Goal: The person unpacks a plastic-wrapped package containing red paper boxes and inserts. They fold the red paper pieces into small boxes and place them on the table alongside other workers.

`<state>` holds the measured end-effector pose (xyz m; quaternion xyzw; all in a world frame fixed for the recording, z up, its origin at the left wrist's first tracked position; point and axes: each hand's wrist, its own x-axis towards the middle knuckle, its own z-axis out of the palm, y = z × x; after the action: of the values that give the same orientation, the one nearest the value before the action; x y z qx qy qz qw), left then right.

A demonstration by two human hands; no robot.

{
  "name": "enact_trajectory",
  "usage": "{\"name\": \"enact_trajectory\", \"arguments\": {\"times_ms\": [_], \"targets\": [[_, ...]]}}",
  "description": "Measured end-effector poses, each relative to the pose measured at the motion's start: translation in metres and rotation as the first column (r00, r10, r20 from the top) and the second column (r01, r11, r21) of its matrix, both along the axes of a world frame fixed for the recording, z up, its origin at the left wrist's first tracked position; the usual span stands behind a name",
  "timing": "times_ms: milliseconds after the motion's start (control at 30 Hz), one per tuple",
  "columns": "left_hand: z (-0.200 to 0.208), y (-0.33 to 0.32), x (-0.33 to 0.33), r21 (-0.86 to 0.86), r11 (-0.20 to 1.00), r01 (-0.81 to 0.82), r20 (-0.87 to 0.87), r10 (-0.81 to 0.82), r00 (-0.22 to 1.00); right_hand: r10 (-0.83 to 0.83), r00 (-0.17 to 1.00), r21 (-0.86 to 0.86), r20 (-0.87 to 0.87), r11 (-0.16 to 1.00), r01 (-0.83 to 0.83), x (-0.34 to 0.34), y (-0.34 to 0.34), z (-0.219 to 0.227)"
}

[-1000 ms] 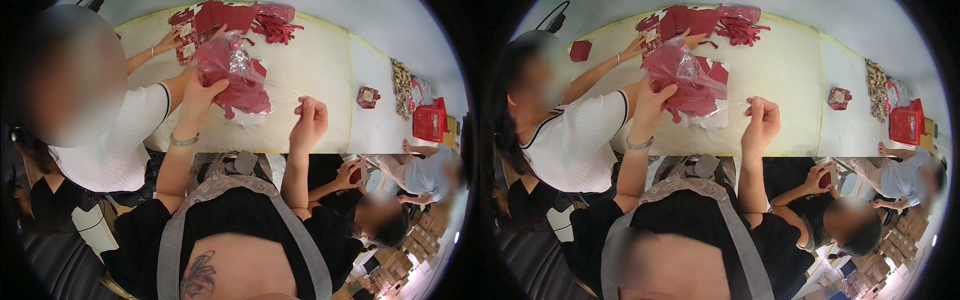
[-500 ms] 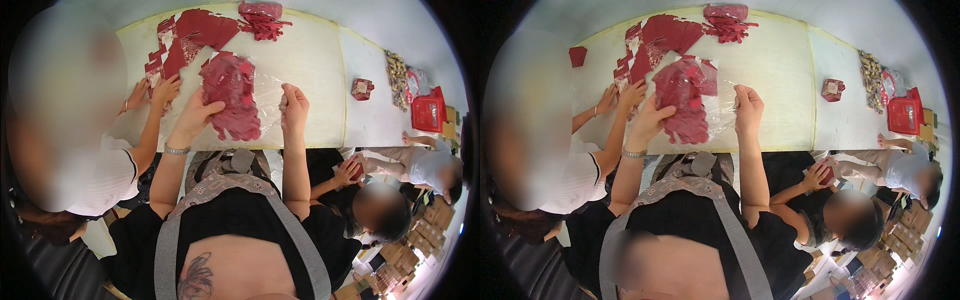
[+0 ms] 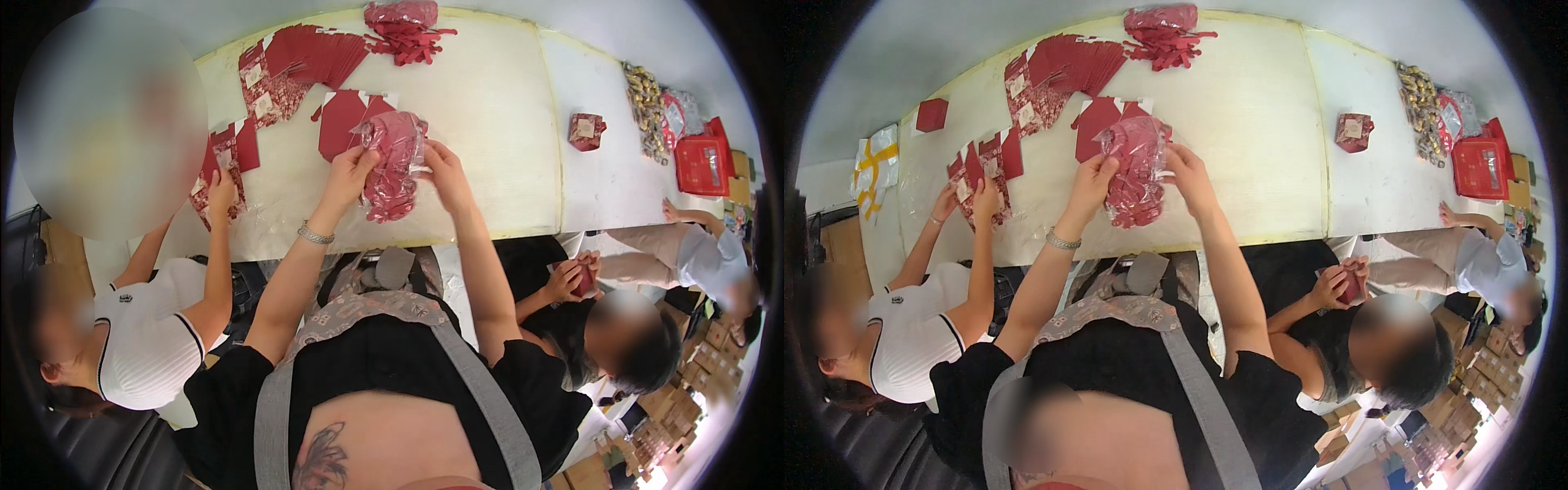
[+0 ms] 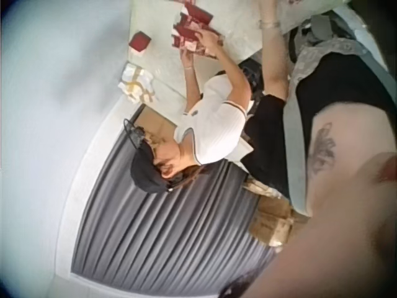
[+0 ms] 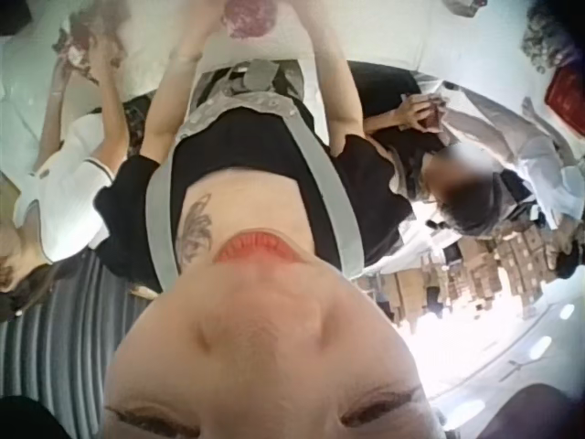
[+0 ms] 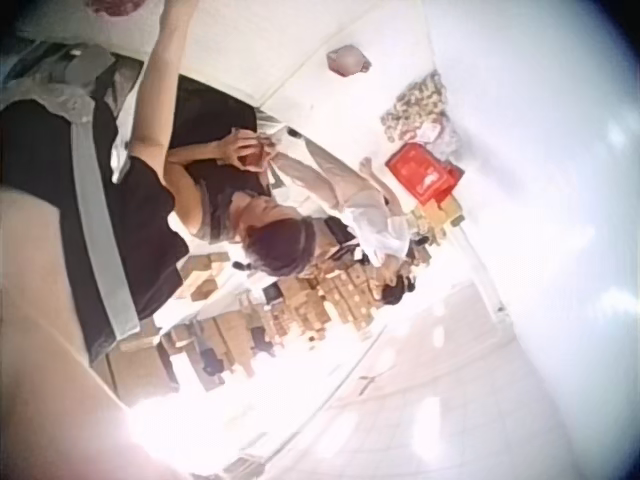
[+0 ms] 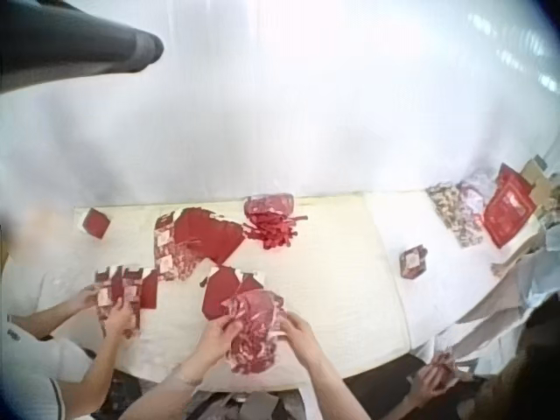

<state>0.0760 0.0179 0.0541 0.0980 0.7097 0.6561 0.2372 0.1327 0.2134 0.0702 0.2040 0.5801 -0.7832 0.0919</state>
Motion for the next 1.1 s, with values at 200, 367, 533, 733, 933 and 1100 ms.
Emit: {"name": "enact_trajectory", "arguments": {"times_ms": [200, 367, 533, 733, 933, 1100], "targets": [[0.023, 0.101, -0.028, -0.560, 0.825, 0.076, -0.544, -0.436, 0.717, -0.263, 0.965, -0.727, -0.004, 0.663, 0.178, 0.008, 0.018, -0.083], [0.032, 0.178, -0.039, -0.610, 0.779, 0.147, -0.396, -0.460, 0.795, -0.605, 0.796, -0.625, -0.004, 0.623, 0.470, 0.025, 0.099, -0.132], [0.010, 0.200, -0.068, -0.322, 0.946, 0.039, -0.329, -0.151, 0.932, -0.766, 0.641, -0.234, 0.044, 0.616, 0.752, 0.053, 0.174, -0.170], [-0.005, 0.145, -0.108, 0.184, 0.982, -0.043, 0.209, 0.003, 0.978, -0.577, 0.809, 0.804, -0.115, 0.424, 0.417, 0.049, 0.211, -0.160], [0.004, 0.103, -0.106, 0.054, 0.954, -0.294, 0.071, 0.290, 0.955, -0.433, 0.801, 0.846, -0.414, 0.142, 0.514, 0.014, 0.152, -0.089], [0.007, 0.100, -0.096, 0.195, 0.949, -0.248, 0.072, 0.238, 0.969, -0.223, 0.923, 0.426, -0.314, 0.836, 0.347, -0.026, 0.041, -0.040]]}}
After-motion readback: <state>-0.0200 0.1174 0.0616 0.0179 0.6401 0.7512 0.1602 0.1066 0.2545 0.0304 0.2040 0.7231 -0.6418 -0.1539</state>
